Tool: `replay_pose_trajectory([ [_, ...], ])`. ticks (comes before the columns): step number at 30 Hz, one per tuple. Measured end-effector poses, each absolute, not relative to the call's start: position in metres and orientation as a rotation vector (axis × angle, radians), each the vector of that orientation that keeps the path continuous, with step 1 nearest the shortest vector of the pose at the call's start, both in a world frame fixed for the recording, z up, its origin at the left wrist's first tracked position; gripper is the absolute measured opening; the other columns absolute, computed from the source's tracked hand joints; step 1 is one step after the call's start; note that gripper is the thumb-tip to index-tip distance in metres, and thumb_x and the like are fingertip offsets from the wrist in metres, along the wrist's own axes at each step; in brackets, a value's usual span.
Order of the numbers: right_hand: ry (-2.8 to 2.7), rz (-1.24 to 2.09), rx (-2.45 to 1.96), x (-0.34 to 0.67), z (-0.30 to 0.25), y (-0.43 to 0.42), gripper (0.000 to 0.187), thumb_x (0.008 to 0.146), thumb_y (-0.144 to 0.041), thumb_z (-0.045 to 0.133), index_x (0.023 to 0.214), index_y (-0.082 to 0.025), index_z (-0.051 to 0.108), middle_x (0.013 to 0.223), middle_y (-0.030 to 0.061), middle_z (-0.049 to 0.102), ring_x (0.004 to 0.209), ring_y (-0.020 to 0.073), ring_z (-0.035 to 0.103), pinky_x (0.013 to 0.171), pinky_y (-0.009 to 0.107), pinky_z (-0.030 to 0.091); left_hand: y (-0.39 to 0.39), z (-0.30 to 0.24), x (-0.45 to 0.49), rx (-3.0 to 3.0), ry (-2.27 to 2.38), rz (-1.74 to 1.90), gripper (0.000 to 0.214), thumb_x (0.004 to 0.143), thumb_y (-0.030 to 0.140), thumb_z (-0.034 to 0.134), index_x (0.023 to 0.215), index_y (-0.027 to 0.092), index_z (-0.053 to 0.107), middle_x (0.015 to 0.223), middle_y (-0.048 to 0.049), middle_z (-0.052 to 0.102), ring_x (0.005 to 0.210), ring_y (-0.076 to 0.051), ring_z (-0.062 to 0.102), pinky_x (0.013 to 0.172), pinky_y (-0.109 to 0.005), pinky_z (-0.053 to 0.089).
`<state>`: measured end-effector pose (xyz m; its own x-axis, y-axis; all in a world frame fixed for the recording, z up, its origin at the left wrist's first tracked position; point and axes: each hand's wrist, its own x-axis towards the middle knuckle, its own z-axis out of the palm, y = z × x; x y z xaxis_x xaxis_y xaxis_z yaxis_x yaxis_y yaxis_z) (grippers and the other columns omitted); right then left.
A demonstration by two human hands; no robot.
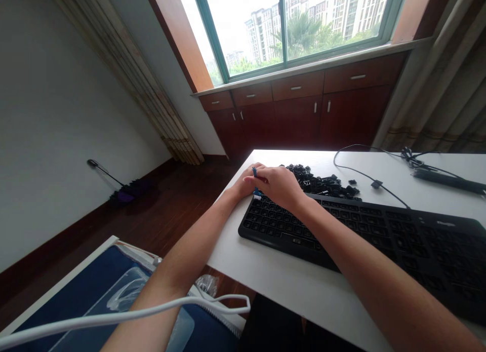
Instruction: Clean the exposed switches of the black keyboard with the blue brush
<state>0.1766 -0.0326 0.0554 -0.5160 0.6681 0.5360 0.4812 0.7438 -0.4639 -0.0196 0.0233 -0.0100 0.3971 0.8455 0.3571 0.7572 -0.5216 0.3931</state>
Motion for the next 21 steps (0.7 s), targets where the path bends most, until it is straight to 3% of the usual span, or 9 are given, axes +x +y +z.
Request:
replay_pose_trajectory([
  [21,-2.239,0.342,-0.92,0.1748,0.0573,-0.0346,0.049,0.099,-0.053,0.04,0.081,-0.02,0.071,0.077,0.0045,0.068,0.063,0.0131,0.052,0.058,0.028,0.026,0.023,-0.0101,-0.0205,2.471,1.479,0.777,0.011,0.085,0.018,0.048,0.079,0.015,0.057,0.095,-0.0077,0.06,0.091,-0.019,0.054,0.084,-0.033,0.046],
])
